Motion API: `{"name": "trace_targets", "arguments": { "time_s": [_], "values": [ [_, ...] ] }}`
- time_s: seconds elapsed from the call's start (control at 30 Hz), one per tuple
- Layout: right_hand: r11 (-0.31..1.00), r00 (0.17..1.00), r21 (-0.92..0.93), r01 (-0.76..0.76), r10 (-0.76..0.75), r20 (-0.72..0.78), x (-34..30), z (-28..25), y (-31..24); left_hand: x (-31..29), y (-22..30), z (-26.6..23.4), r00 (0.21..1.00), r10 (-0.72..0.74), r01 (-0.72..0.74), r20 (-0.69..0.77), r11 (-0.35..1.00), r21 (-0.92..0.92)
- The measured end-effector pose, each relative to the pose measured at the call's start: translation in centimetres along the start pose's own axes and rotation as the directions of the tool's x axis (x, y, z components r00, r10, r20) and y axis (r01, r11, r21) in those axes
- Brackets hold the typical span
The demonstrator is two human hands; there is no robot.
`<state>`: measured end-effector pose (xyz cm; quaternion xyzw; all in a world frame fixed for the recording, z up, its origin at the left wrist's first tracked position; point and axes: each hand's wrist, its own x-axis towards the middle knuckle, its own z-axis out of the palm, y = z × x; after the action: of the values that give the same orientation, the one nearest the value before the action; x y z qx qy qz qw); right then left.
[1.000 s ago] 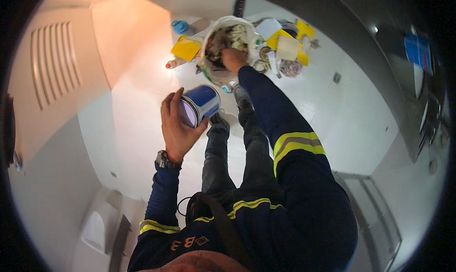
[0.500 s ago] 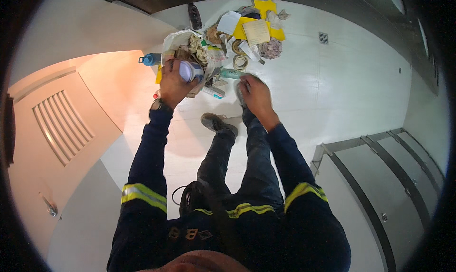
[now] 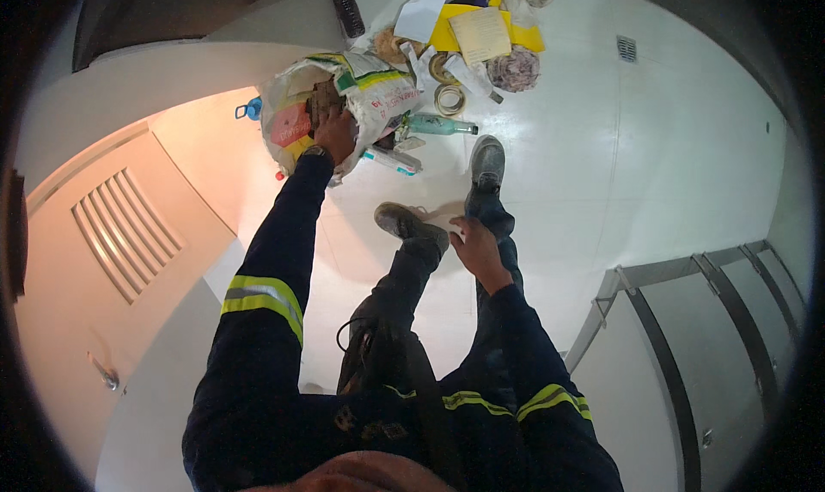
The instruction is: The person wipes the bathroom counter with a cloth, then collects trash from the counter and floor into a plastic bag. They sort through the bag's contents, removing items like paper, bottles, and food waste, and place them back into the bag.
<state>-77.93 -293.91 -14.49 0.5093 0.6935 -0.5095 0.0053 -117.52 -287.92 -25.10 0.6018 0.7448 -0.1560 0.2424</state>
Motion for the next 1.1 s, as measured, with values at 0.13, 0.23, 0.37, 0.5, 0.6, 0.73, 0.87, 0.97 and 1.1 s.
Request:
{"name": "trace_targets", "arguments": {
  "time_s": [0.13,0.23,0.37,0.5,0.6,0.73,0.87,0.97,1.1],
  "values": [
    [0.995,0.996,0.057,0.082,-0.083,0.021,2.5,-1.5,-1.8,1.2,-1.3,2.7,0.999,0.003,-0.005,0.035,0.999,0.054],
    [0.99,0.999,0.138,0.0,-0.005,0.032,3.0,-2.6,-2.0,1.3,-1.4,2.6,0.996,-0.087,0.086,-0.02,0.996,-0.029],
    [0.971,0.999,0.236,-0.036,0.027,0.041,4.7,-3.6,-3.0,1.7,0.0,1.5,0.993,-0.098,0.086,-0.073,0.985,-0.151],
    [0.937,0.996,0.346,-0.053,0.027,0.08,7.1,-2.8,-6.3,2.0,0.3,0.8,0.984,-0.156,0.12,-0.084,0.934,-0.337],
    [0.961,0.962,0.151,0.232,-0.25,0.108,8.5,0.0,-6.8,0.6,-3.4,7.2,0.97,-0.101,0.026,-0.223,0.948,-0.317],
    [0.949,0.987,0.314,0.019,-0.068,0.147,10.1,-0.9,-12.1,-1.6,-2.1,2.8,0.955,-0.145,-0.002,-0.26,0.871,-0.491],
    [0.966,0.987,0.229,0.12,-0.141,0.079,10.6,-5.2,-16.2,-3.4,-1.2,-1.2,0.907,-0.084,-0.121,-0.413,0.888,-0.444],
    [0.983,0.992,0.144,0.118,-0.123,0.028,11.0,-12.0,-20.2,-4.8,-1.6,-3.5,0.9,-0.021,-0.197,-0.436,0.872,-0.449],
    [0.945,0.884,-0.148,0.292,-0.325,-0.336,9.5,-28.9,-26.8,-8.6,0.4,-8.8,0.879,-0.076,-0.218,-0.471,0.814,-0.538]
  ]
}}
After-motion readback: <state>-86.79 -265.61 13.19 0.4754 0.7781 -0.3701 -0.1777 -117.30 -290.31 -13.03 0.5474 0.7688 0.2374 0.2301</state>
